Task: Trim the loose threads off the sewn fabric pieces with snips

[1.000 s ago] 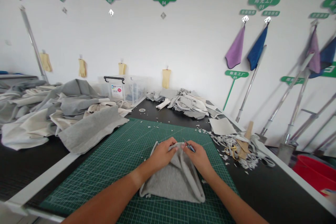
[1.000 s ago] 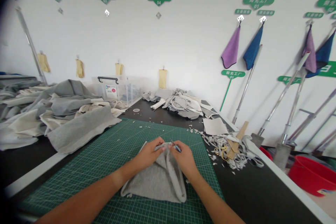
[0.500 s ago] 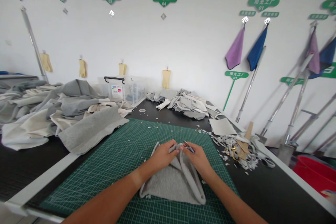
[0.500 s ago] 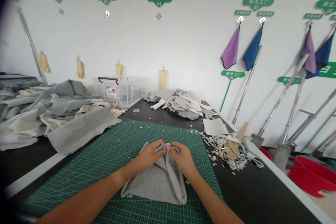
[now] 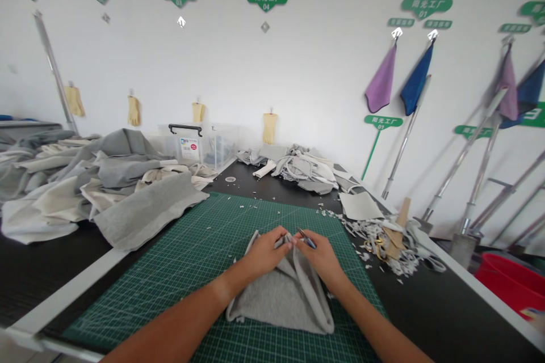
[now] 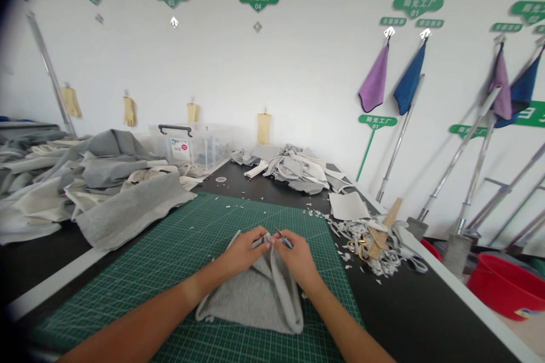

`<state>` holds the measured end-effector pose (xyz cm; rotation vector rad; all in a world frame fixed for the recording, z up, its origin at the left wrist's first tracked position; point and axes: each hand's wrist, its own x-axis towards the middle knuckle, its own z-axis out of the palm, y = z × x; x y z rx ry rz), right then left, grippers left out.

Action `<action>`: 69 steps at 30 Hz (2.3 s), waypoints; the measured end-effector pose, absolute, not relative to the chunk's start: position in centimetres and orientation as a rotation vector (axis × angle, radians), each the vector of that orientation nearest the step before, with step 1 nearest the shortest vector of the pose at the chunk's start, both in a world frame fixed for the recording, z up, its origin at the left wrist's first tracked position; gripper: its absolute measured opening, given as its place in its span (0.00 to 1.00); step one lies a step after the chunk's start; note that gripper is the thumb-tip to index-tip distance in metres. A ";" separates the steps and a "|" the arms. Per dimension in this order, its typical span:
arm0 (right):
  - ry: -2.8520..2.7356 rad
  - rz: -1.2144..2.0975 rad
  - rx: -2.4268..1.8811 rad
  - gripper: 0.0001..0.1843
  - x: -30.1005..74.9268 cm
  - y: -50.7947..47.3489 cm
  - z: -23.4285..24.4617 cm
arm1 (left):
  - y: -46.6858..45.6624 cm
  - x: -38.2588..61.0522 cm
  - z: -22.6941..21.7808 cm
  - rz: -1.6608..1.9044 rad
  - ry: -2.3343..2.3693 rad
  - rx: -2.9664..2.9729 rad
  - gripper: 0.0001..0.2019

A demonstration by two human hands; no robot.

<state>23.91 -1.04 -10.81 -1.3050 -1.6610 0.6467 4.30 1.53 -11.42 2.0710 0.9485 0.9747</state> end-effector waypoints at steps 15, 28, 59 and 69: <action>-1.666 0.591 -1.285 0.16 23.5 -1.4 -10.7 | 1.5 4.5 -11.4 1.076 0.984 2.058 0.10; -1.693 0.571 -1.380 0.16 23.1 -1.8 -10.5 | 1.1 4.4 -11.1 1.026 0.996 2.131 0.06; -1.648 0.637 -1.273 0.15 22.9 -1.8 -10.1 | 1.4 4.7 -11.4 1.087 0.991 2.041 0.11; -1.486 0.674 -1.272 0.20 23.6 -0.9 -10.8 | 1.6 4.6 -11.2 1.046 0.960 2.041 0.12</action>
